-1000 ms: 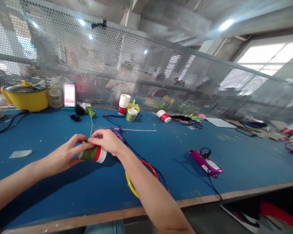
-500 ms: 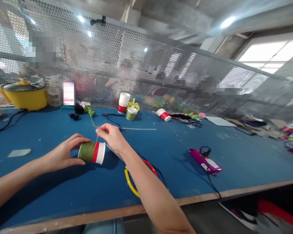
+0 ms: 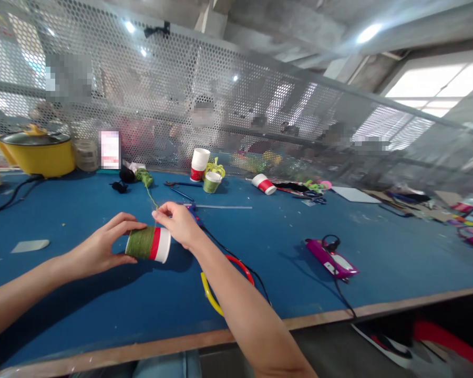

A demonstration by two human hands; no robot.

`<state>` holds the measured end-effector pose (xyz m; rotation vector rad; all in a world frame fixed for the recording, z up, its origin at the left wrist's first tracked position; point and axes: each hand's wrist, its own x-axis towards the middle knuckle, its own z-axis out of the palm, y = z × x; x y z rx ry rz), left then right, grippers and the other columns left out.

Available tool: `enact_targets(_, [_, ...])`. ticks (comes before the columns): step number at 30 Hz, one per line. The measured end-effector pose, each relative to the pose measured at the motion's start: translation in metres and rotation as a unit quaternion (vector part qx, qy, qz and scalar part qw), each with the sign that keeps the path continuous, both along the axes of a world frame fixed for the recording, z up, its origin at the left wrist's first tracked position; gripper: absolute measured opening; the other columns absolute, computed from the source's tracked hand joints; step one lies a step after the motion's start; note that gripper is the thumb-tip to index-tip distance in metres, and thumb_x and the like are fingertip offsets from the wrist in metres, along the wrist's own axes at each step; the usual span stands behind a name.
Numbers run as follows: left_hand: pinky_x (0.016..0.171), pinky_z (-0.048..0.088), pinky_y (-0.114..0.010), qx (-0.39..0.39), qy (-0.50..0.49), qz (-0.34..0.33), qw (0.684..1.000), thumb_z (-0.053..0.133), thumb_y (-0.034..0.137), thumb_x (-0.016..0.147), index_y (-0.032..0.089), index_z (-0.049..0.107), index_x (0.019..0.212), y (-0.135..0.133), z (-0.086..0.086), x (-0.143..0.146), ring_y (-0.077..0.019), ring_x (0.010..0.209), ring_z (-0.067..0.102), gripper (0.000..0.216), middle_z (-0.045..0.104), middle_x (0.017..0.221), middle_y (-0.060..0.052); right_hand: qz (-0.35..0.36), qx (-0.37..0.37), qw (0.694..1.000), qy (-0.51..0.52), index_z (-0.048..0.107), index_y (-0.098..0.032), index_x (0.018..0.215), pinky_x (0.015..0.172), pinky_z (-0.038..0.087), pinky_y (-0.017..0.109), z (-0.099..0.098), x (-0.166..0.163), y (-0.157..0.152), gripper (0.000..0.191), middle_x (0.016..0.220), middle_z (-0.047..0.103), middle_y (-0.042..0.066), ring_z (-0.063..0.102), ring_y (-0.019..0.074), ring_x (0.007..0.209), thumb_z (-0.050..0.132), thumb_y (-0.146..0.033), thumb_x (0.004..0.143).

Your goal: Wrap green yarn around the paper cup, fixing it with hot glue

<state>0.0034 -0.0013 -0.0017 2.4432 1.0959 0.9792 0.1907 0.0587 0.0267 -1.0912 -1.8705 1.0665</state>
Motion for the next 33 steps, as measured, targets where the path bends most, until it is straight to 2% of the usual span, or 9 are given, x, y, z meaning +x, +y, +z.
enact_targets(7, [0.077,0.049,-0.034,-0.051,0.01,0.005,0.999,0.067,0.031,0.069,0.019,0.045,0.112,-0.001,0.003,0.0,-0.0182,0.085,0.055,0.049,0.047,0.1,-0.006,-0.005,0.02,0.999,0.051,0.049,-0.017,0.067,0.063,0.038,0.026,0.007,-0.002,-0.002,0.016,0.064,0.052,-0.002,0.047,0.0103,0.061,0.055,-0.031,0.073])
enact_targets(19, [0.064,0.051,-0.029,-0.142,0.0,0.014,0.99,0.069,0.038,0.064,0.018,0.052,0.1,-0.002,0.005,0.002,-0.0148,0.069,0.056,0.045,0.051,0.088,-0.002,0.009,0.058,0.996,0.072,0.049,-0.017,0.068,0.06,0.039,0.025,0.013,-0.004,-0.004,0.018,0.063,0.053,-0.002,0.047,0.0096,0.059,0.055,-0.033,0.074])
enact_targets(27, [0.064,0.05,-0.029,-0.156,-0.001,0.008,0.988,0.07,0.038,0.063,0.017,0.052,0.099,-0.004,0.009,0.004,-0.0148,0.069,0.056,0.045,0.052,0.087,-0.002,0.013,0.071,0.996,0.056,0.05,-0.017,0.068,0.061,0.04,0.026,0.012,-0.005,-0.004,0.018,0.064,0.054,-0.002,0.048,0.0103,0.06,0.055,-0.034,0.074])
enact_targets(33, [0.07,0.05,-0.031,-0.106,-0.007,0.0,0.994,0.069,0.038,0.064,0.017,0.05,0.104,-0.006,0.01,0.005,-0.0168,0.077,0.056,0.049,0.051,0.092,-0.004,0.007,0.037,0.998,0.043,0.05,-0.017,0.068,0.063,0.04,0.026,0.007,-0.005,0.0,0.017,0.064,0.054,-0.002,0.049,0.0103,0.06,0.055,-0.033,0.073])
